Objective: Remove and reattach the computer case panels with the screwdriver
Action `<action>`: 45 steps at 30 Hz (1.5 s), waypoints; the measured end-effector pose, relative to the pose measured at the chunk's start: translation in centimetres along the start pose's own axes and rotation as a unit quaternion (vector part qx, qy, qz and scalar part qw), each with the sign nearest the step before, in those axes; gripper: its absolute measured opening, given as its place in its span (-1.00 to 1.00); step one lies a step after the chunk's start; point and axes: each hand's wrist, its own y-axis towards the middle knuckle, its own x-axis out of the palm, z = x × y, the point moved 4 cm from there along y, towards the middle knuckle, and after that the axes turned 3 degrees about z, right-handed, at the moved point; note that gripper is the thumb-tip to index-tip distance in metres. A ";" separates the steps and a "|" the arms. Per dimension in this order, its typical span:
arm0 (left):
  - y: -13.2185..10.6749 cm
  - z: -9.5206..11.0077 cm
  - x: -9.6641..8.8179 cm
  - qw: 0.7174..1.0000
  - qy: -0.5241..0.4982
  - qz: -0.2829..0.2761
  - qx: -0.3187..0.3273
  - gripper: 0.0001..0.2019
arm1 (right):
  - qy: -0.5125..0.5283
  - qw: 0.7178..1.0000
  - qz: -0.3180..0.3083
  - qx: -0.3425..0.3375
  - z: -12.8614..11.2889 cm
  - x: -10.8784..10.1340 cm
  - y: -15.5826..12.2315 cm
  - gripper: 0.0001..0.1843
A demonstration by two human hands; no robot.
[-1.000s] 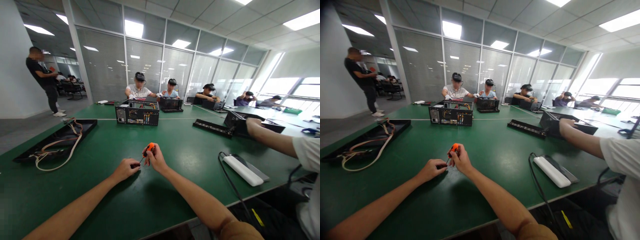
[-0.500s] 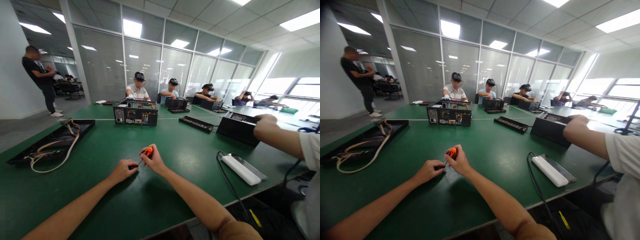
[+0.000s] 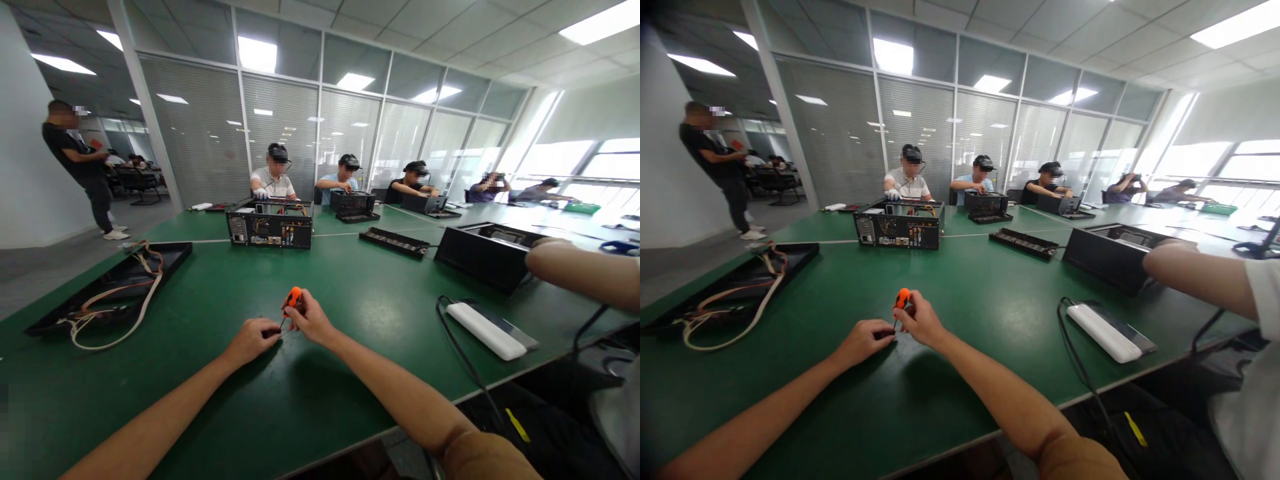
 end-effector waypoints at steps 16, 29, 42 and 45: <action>-0.1 -0.3 0.0 1.000 -0.006 0.020 -0.001 -0.76 | 0.088 0.996 0.009 -0.015 1.0 0.0 0.3 -0.66; -0.1 -0.4 0.0 1.000 -0.013 0.017 -0.012 -0.72 | -0.014 0.999 0.043 0.013 0.0 -0.8 0.2 -0.70; -0.2 -0.6 -0.1 0.999 -0.025 0.021 -0.023 -0.71 | -0.036 0.999 0.031 0.012 -0.1 -0.7 -0.1 -0.73; -0.2 -0.6 -0.1 0.999 -0.020 0.018 -0.022 -0.71 | -0.011 0.999 0.039 0.015 -0.1 -0.8 0.0 -0.71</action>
